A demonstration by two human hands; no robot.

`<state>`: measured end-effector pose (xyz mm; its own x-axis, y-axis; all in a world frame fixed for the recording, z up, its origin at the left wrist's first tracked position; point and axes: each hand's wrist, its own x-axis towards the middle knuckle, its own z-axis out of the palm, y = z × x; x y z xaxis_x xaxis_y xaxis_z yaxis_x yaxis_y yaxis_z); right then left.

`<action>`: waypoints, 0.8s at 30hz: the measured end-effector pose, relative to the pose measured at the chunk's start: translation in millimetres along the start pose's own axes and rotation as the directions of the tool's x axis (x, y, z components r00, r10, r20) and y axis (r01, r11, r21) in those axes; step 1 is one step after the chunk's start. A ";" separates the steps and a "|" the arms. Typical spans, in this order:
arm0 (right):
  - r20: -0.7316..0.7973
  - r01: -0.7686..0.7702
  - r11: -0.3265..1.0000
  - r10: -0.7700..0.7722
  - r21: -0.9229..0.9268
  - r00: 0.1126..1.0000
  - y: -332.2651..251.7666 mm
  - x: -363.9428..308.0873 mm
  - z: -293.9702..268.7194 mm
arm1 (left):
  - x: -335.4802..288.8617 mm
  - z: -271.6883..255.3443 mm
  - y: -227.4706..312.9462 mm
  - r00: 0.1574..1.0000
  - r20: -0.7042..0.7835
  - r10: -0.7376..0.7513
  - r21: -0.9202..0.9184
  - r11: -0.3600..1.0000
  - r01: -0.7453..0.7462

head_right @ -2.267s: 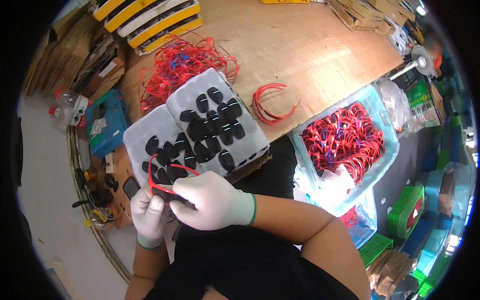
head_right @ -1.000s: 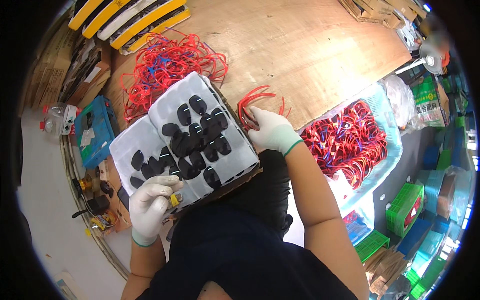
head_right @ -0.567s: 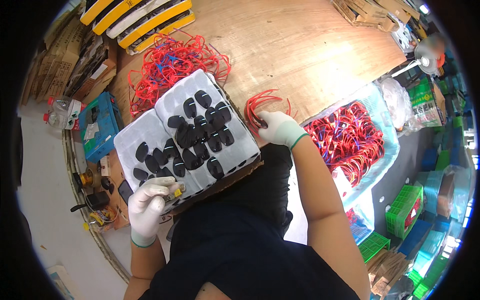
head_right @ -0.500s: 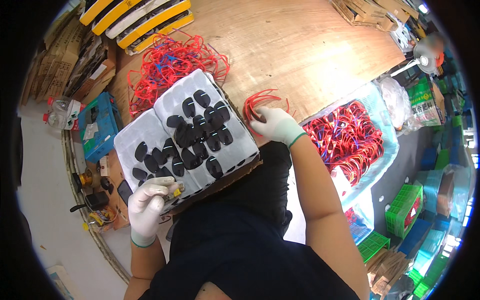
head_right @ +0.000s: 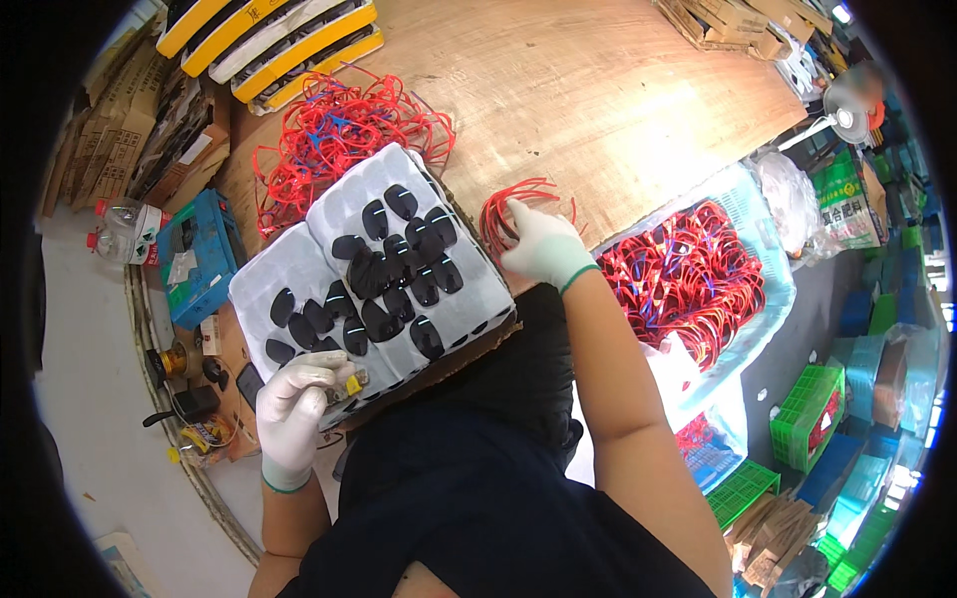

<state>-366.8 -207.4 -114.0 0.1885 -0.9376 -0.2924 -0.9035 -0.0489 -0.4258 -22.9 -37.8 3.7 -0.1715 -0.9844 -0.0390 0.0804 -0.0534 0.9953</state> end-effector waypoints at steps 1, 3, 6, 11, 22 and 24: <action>0.100 0.009 0.993 0.003 -0.118 0.995 -5.2 -6.4 -7.3 | 0.5 0.1 -1.0 1.000 0.001 -0.001 -0.009 1.000 0.001; 0.150 0.009 0.977 0.024 -0.215 0.988 -2.9 -3.7 0.4 | 2.9 1.2 -2.2 1.000 0.012 -0.001 0.014 1.000 0.001; 0.138 0.050 0.959 -0.011 -0.280 0.990 3.0 -4.0 8.0 | 3.6 3.0 -8.7 0.999 0.035 -0.011 0.004 1.000 0.011; 0.140 0.206 0.927 -0.170 -0.313 0.975 28.4 -0.1 11.5 | 5.9 3.9 -4.9 0.996 0.084 0.004 -0.006 1.000 -0.004; 0.263 0.241 0.924 -0.163 -0.297 0.951 18.8 1.9 -22.0 | 12.4 -10.0 -7.3 0.997 0.050 -0.055 0.100 0.994 0.049; 0.131 0.211 0.956 -0.187 -0.205 0.974 14.9 -7.5 -27.3 | 27.0 -22.2 -5.6 0.995 0.076 -0.067 0.243 0.969 0.047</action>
<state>-392.2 -210.5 -94.7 0.4028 -0.8584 -0.3177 -0.9027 -0.3152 -0.2928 -6.1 -67.7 -4.9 -0.2504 -0.9631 -0.0991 -0.1688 -0.0574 0.9840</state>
